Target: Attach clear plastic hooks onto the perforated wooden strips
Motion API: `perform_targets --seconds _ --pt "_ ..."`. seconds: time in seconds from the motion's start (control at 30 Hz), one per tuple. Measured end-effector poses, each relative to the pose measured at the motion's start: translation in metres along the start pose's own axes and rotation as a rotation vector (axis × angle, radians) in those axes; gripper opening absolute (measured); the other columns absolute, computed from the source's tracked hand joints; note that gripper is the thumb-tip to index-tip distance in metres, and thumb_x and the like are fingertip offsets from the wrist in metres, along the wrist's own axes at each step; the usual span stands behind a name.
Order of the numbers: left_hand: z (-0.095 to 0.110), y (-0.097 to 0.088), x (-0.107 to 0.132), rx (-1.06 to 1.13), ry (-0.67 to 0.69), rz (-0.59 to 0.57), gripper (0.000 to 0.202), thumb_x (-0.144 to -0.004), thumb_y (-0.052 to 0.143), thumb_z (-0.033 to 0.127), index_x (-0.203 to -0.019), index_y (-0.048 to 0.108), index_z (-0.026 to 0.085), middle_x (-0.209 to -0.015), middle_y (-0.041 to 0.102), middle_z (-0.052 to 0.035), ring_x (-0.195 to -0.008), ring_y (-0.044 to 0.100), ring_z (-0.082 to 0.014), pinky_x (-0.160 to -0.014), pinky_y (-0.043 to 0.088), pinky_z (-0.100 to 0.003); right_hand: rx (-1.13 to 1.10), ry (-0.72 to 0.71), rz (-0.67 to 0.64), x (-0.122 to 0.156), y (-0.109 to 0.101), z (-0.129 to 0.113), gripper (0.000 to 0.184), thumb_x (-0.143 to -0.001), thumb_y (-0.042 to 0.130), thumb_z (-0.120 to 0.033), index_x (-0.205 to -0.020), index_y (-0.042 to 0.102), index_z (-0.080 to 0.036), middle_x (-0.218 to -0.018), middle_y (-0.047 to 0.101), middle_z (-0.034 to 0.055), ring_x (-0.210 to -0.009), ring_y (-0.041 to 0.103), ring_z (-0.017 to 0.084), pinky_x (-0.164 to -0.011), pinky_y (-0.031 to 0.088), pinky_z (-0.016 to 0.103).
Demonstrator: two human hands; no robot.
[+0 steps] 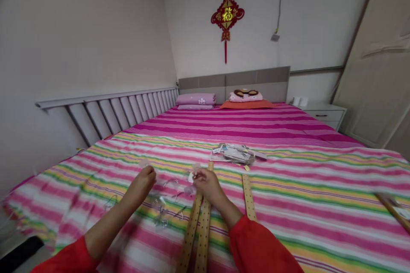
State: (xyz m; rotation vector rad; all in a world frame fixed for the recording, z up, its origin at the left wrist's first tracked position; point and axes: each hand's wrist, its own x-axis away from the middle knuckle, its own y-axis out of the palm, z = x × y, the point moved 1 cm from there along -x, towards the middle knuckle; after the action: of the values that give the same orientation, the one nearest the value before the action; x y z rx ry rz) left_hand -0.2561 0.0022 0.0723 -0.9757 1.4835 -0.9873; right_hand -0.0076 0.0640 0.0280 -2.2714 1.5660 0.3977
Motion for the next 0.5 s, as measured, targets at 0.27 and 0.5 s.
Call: perform_targets --seconds 0.27,0.5 --pt "-0.047 0.025 0.028 -0.263 -0.060 -0.236 0.033 -0.076 0.039 -0.005 -0.089 0.067 0.007 -0.102 0.059 -0.0176 -0.101 0.055 -0.0260 -0.085 0.043 -0.036 0.333 -0.232 -0.227 -0.038 0.107 -0.010 0.033 -0.063 0.044 0.005 -0.073 0.065 -0.019 -0.081 0.069 0.0019 -0.082 0.061 0.016 -0.075 0.044 0.025" --pt "-0.046 0.070 0.038 -0.309 -0.081 -0.290 0.031 -0.075 0.046 -0.001 -0.090 0.072 0.008 -0.096 0.066 -0.0219 -0.099 0.057 -0.0300 -0.082 0.042 -0.040 0.590 -0.180 -0.312 -0.062 0.172 0.007 0.031 -0.073 0.040 0.006 -0.079 0.063 -0.013 -0.092 0.067 0.0139 -0.092 0.057 0.024 -0.081 0.042 0.033"
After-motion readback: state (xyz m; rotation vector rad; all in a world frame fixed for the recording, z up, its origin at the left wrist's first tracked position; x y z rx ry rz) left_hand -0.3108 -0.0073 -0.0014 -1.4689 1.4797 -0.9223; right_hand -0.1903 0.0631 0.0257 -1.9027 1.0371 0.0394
